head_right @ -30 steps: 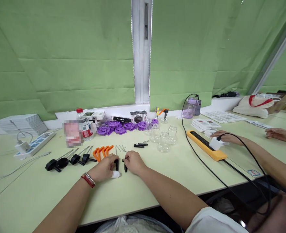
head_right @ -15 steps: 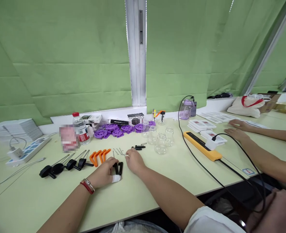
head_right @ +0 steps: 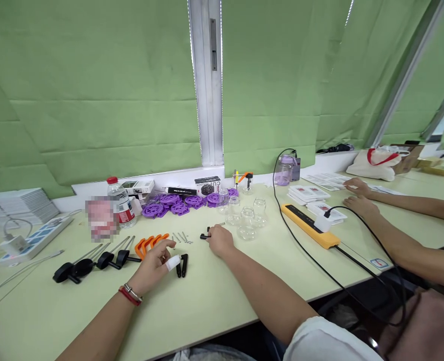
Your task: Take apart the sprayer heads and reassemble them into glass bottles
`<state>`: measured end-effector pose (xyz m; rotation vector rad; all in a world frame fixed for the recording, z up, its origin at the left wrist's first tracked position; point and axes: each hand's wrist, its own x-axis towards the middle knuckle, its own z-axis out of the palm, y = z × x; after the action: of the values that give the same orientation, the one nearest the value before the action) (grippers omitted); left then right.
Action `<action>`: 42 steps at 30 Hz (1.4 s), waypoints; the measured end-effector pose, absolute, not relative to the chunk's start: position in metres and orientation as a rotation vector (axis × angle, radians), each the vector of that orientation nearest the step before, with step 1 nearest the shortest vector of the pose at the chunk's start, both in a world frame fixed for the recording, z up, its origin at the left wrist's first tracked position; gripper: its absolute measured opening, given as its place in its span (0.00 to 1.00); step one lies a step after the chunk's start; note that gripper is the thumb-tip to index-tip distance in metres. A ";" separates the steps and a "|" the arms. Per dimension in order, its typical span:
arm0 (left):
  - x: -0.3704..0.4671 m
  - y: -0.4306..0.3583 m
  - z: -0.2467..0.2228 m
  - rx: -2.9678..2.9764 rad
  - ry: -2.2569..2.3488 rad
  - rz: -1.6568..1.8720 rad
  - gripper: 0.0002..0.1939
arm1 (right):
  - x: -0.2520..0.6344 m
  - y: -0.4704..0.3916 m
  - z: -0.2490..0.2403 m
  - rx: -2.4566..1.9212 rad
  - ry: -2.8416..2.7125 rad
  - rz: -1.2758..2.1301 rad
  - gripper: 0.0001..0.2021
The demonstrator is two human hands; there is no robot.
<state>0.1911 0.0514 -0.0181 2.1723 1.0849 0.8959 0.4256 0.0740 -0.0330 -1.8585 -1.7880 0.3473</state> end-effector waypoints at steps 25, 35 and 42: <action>0.220 0.040 -0.012 2.349 1.028 0.745 0.08 | 0.463 0.114 0.012 -2.029 -2.336 -0.033 0.13; 0.219 0.039 -0.017 2.329 0.967 0.673 0.07 | 0.462 0.122 0.011 -2.111 -2.426 0.062 0.11; 0.220 0.039 -0.018 2.371 0.926 0.667 0.07 | 0.472 0.105 0.007 -2.147 -2.350 0.185 0.12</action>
<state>0.2203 0.0391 -0.0179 2.3712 0.9262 0.6670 0.4716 0.1055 0.0072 -2.1472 -2.3504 0.1853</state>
